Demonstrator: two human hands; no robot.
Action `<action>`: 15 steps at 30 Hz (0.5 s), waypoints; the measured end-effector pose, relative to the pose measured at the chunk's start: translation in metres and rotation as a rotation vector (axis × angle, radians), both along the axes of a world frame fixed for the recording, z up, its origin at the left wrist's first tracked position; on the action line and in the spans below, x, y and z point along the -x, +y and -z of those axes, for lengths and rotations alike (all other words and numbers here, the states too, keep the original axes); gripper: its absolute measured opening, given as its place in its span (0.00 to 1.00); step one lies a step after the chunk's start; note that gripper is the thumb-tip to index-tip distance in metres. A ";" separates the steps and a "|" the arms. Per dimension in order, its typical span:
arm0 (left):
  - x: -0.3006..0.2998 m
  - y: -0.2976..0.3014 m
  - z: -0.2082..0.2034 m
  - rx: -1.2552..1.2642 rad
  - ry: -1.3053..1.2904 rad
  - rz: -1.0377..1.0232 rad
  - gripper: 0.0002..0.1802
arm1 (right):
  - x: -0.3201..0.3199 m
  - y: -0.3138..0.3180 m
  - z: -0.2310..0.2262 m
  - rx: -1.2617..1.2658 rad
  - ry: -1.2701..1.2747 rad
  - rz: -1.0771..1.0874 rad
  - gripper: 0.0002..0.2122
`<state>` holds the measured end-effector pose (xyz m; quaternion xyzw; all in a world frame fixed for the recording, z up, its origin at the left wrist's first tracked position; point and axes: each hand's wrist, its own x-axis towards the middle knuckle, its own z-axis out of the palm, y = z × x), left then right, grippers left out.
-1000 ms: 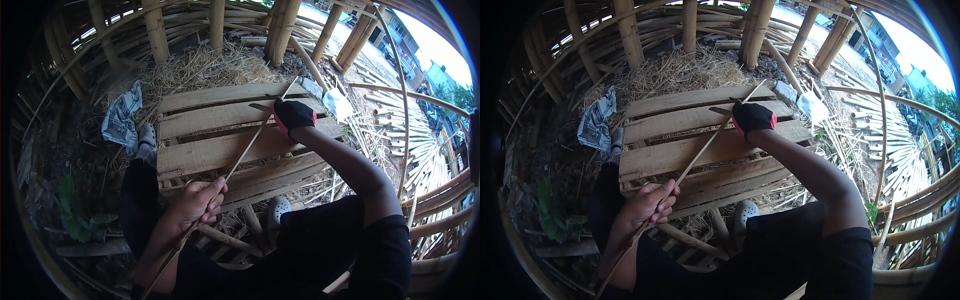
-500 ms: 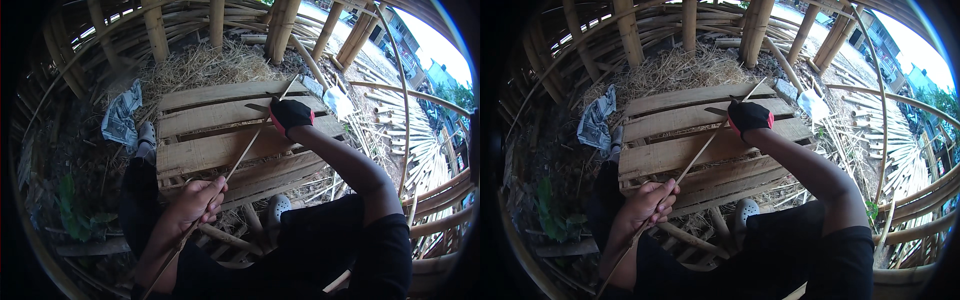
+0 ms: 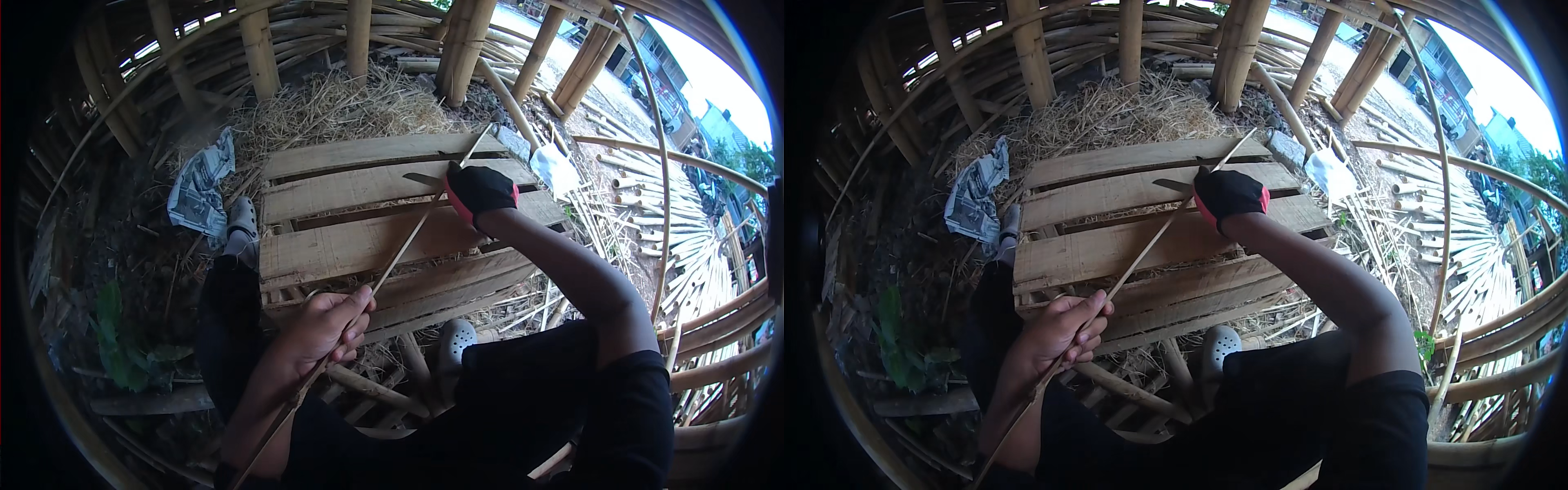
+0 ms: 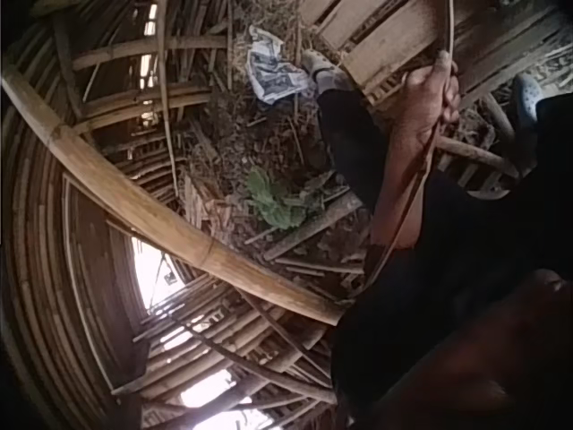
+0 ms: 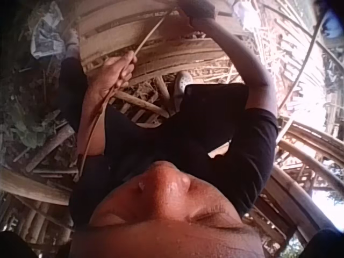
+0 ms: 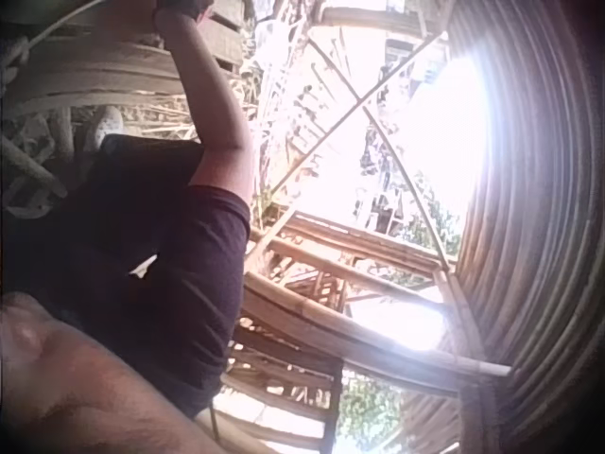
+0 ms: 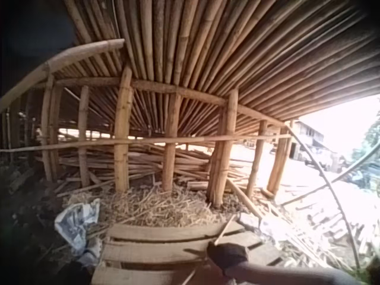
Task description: Using a small knife to strip or smooth a thin piece of bamboo.
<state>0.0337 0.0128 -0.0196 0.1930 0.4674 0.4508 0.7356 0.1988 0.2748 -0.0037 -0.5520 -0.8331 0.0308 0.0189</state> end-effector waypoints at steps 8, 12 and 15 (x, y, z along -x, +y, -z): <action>-0.001 0.002 0.000 -0.011 -0.005 0.002 0.17 | -0.005 -0.005 0.004 0.033 0.031 0.006 0.30; 0.001 0.004 -0.002 -0.003 -0.014 0.002 0.17 | 0.000 -0.015 -0.007 0.083 0.043 -0.003 0.30; -0.004 0.008 -0.002 -0.007 -0.041 -0.004 0.17 | -0.002 -0.004 -0.006 0.081 0.057 0.032 0.30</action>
